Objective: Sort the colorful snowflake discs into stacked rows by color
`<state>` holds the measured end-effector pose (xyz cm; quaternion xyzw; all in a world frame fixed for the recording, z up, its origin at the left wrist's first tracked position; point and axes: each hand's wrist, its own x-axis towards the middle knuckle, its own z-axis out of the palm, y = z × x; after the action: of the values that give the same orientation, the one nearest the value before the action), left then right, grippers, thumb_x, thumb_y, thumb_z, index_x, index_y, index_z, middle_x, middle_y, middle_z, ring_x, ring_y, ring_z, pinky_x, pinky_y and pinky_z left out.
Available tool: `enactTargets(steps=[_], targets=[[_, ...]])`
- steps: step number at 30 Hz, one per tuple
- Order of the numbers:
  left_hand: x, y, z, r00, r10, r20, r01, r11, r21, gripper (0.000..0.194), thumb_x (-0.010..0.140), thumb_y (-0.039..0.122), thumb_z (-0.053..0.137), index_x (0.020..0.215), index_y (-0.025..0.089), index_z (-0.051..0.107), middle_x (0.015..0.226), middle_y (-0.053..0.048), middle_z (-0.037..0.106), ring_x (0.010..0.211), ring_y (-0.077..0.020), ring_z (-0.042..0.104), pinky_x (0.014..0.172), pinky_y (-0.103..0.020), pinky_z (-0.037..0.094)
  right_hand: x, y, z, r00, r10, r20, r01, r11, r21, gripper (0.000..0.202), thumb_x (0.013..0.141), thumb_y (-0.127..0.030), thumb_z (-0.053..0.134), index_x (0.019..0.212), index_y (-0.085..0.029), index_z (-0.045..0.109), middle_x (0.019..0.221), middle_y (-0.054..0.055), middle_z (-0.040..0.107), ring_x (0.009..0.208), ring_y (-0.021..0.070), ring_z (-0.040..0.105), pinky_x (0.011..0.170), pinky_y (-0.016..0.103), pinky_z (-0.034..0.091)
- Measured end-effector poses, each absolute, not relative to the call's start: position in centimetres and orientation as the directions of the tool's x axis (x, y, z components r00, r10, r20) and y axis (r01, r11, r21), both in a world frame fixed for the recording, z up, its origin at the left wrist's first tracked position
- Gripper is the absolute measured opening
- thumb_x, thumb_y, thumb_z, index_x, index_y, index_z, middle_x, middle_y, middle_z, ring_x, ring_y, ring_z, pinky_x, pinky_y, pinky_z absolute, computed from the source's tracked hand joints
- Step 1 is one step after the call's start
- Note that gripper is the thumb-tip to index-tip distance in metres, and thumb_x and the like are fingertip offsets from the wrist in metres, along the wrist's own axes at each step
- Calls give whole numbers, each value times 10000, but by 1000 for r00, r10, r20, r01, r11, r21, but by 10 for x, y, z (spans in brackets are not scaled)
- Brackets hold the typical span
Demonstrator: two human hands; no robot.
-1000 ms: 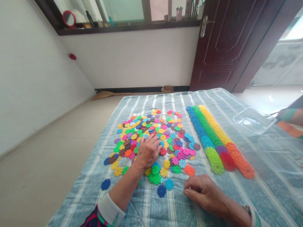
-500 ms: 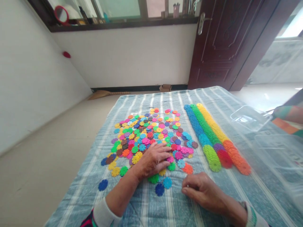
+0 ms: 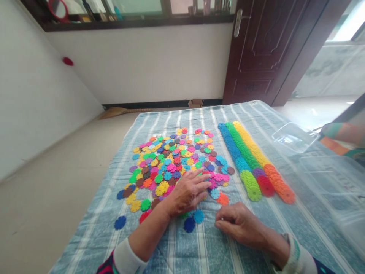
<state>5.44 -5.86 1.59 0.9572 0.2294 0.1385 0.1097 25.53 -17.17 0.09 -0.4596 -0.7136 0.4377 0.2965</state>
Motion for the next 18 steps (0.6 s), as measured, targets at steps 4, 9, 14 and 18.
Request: enactTargets(steps=[4,9,14,18], targets=[[55,-56,11,850,484,208,427,-864,267,279,891,235,561,1154,255,650,1294,-50,641,1293,-265,498,1071,-520,376,255,-171,3,-402,915,36,383,204,-901,189,837,-233,555,699,-155,657,558,-33,532,516,86,459,541,210,346],[44,-49,5,729,569,381,530,-821,211,197,902,180,521,997,208,691,1135,-64,715,1207,-250,567,1033,-490,419,255,-171,4,-379,925,28,386,186,-904,185,826,-236,568,690,-154,663,558,-32,524,520,88,468,526,205,334],[55,-58,7,820,452,352,392,-891,231,216,885,210,554,1067,199,670,1237,-69,671,1278,-265,508,1038,-470,430,253,-170,2,-379,925,29,370,180,-911,178,815,-226,585,671,-151,659,547,-39,511,510,83,471,524,202,319],[58,-63,8,843,417,341,340,-903,263,146,878,211,574,977,215,681,1170,-47,703,1214,-258,564,1017,-454,442,253,-169,1,-373,928,28,359,171,-918,173,809,-216,593,664,-152,664,544,-42,512,508,80,470,525,200,313]])
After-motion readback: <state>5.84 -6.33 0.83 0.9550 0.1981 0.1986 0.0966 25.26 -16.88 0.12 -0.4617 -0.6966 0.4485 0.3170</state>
